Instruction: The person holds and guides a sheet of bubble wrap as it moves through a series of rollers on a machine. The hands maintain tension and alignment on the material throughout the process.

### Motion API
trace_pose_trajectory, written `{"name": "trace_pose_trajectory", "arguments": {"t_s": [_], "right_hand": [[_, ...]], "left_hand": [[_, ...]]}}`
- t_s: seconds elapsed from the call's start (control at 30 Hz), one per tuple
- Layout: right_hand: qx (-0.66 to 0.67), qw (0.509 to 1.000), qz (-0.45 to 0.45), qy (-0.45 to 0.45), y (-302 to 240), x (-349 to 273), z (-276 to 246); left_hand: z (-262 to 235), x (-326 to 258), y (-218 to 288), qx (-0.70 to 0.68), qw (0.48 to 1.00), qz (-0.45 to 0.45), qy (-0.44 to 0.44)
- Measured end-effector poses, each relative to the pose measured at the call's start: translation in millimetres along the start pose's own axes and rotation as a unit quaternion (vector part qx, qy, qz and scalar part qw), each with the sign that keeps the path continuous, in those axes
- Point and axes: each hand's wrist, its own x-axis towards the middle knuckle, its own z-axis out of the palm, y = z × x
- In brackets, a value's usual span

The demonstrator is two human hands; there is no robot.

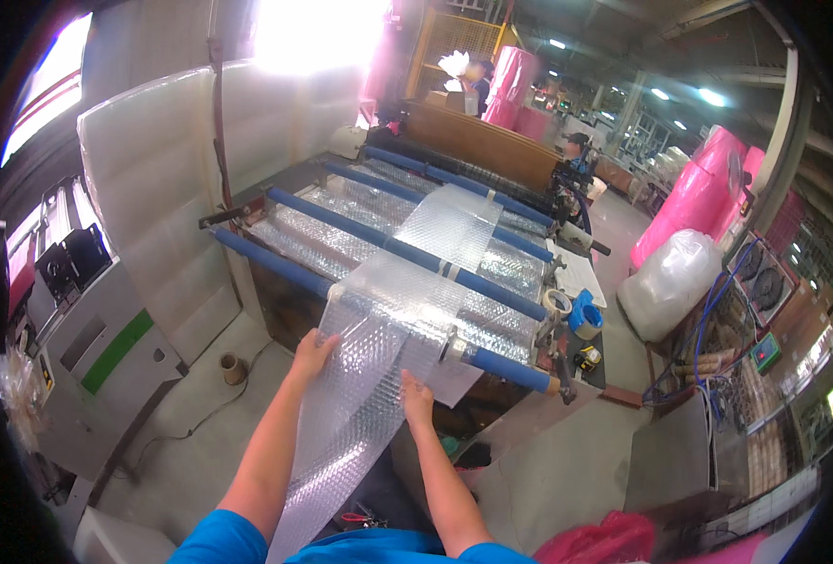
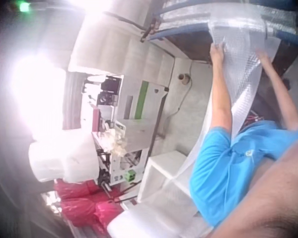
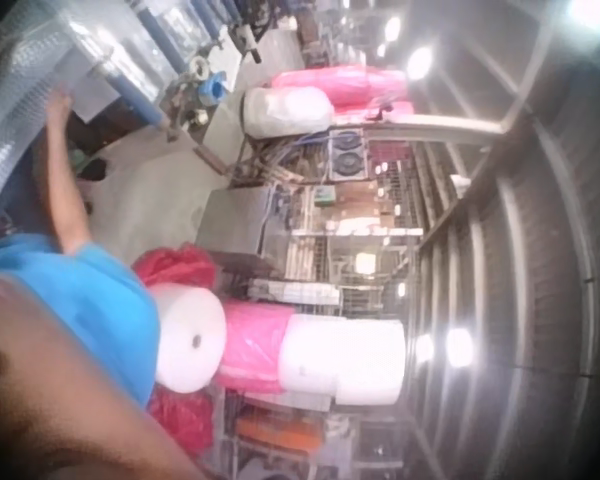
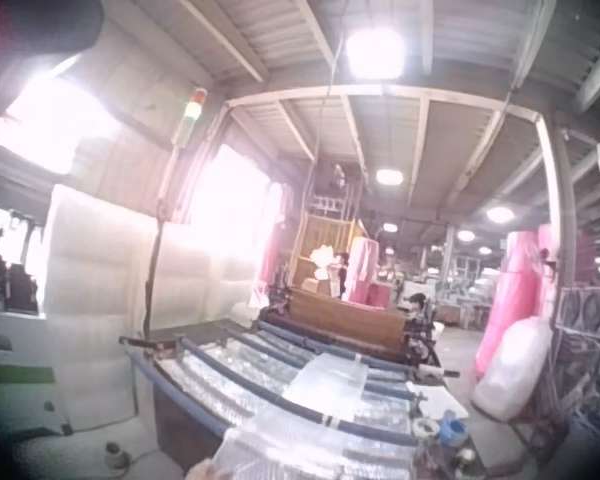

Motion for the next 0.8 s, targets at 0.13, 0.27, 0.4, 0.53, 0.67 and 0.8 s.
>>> {"name": "trace_pose_trajectory", "arguments": {"t_s": [0.13, 0.27, 0.4, 0.53, 0.67, 0.8], "right_hand": [[-0.024, 0.999, -0.009, -0.023, -3.8, -18.5, 4.6], [-0.045, 0.997, 0.038, -0.056, 50.1, -41.1, 3.8], [-0.097, 0.985, 0.047, -0.132, 72.9, -85.9, 8.8], [-0.077, 0.970, 0.067, -0.219, 53.2, -136.4, 0.0], [0.005, 0.971, 0.102, -0.216, -29.2, -177.2, 0.3], [0.021, 0.975, 0.114, -0.192, -30.1, -179.3, 4.9]], "left_hand": [[-6.7, 7.0, -10.0, 0.024, 0.999, 0.024, 0.011], [-24.4, -48.7, -2.8, 0.051, 0.996, -0.051, -0.053], [-36.6, -88.0, -76.9, 0.082, 0.982, -0.161, -0.055], [-57.8, -138.1, -64.8, 0.062, 0.988, -0.099, 0.099], [-106.1, -164.3, 8.7, 0.039, 0.998, -0.020, 0.044], [-110.5, -159.9, 10.2, 0.042, 0.998, -0.021, 0.030]]}}
